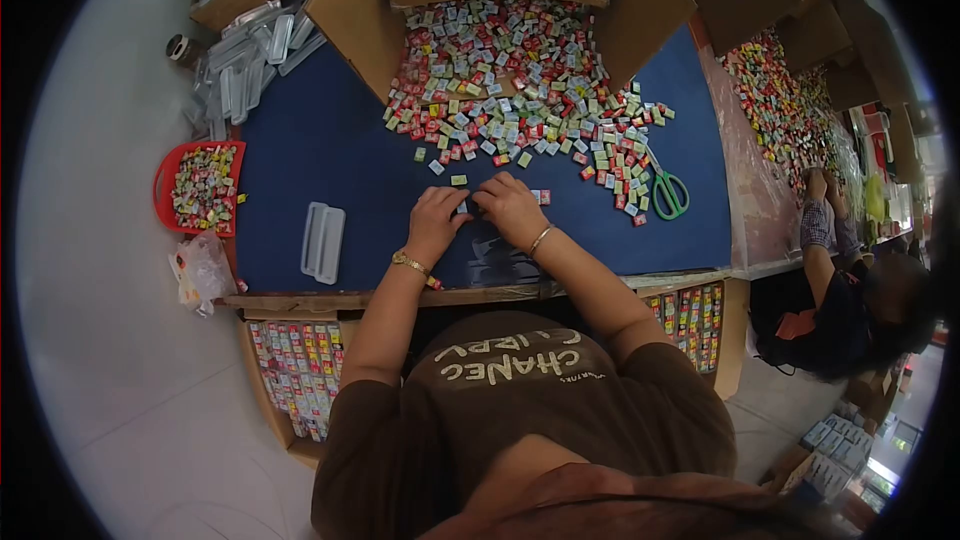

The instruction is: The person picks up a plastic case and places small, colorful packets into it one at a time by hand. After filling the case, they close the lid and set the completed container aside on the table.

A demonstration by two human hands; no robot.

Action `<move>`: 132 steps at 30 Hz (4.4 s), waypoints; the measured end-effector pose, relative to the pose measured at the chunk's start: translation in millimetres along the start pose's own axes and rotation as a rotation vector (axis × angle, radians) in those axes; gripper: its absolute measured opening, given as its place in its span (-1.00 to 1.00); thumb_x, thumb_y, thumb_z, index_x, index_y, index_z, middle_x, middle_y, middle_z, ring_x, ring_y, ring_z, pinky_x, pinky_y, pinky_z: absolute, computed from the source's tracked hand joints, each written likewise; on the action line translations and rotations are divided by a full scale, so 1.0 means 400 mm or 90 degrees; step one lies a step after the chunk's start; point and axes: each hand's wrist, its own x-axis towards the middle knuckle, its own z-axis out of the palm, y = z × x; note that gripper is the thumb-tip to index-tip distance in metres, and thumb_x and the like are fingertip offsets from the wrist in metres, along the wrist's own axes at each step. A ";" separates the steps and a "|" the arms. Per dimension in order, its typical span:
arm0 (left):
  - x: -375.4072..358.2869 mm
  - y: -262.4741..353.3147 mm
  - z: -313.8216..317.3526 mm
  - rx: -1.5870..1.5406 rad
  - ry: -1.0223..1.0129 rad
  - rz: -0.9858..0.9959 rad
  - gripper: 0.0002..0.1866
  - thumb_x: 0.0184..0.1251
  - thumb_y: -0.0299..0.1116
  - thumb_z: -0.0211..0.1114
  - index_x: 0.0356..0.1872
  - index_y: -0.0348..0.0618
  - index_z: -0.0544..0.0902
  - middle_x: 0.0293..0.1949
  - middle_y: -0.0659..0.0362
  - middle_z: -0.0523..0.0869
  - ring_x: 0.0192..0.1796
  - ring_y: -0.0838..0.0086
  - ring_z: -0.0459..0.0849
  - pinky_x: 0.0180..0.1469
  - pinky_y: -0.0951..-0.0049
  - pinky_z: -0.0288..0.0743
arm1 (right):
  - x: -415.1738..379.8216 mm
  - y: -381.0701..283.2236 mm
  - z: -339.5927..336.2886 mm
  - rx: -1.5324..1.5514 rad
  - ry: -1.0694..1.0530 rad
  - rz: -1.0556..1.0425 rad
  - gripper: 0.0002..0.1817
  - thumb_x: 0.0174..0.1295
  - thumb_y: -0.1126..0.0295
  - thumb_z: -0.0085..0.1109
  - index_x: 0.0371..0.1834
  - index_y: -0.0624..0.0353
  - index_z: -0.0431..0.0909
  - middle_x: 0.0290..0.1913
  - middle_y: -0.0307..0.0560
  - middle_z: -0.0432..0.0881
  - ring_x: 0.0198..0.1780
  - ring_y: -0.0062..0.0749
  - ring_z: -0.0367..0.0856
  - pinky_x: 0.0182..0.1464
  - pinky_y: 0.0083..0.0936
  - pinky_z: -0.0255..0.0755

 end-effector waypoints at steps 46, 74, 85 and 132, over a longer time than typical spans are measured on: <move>-0.092 0.154 0.033 0.028 -0.033 0.119 -0.65 0.05 -0.44 0.44 -0.07 -0.18 0.67 -0.01 0.14 0.64 0.07 0.27 0.58 0.01 0.26 0.51 | -0.210 0.056 -0.139 -0.011 -0.023 0.055 -0.62 -0.13 0.41 0.45 -0.18 0.10 0.61 -0.16 -0.16 0.61 -0.08 -0.16 0.56 -0.01 -0.30 0.45; -0.034 0.152 0.111 -0.091 0.015 0.145 -0.70 -0.01 -0.42 0.47 -0.20 -0.24 0.69 -0.11 0.17 0.70 -0.03 0.26 0.65 0.04 0.30 0.54 | -0.162 0.046 -0.122 0.045 0.018 0.013 -0.77 -0.06 0.54 0.36 -0.28 0.20 0.61 -0.09 -0.10 0.64 -0.08 -0.10 0.57 -0.03 -0.31 0.51; -0.083 0.108 -0.023 -0.016 -0.049 -0.057 -0.50 -0.06 -0.38 0.54 0.01 -0.16 0.66 0.08 0.15 0.60 0.14 0.23 0.53 0.15 0.27 0.50 | -0.170 0.037 -0.133 0.039 0.016 0.091 -0.70 -0.07 0.50 0.41 -0.21 0.17 0.61 -0.03 -0.13 0.63 0.00 -0.13 0.55 0.04 -0.31 0.49; -0.051 0.124 -0.058 -0.017 0.060 -0.070 -0.73 0.15 -0.49 0.36 -0.09 -0.17 0.72 -0.07 0.13 0.67 -0.03 0.21 0.61 0.05 0.28 0.52 | -0.050 0.066 -0.126 -0.075 -0.087 0.216 -0.86 0.10 0.33 0.33 -0.28 0.01 0.64 -0.26 -0.14 0.61 -0.11 -0.10 0.64 -0.15 -0.20 0.55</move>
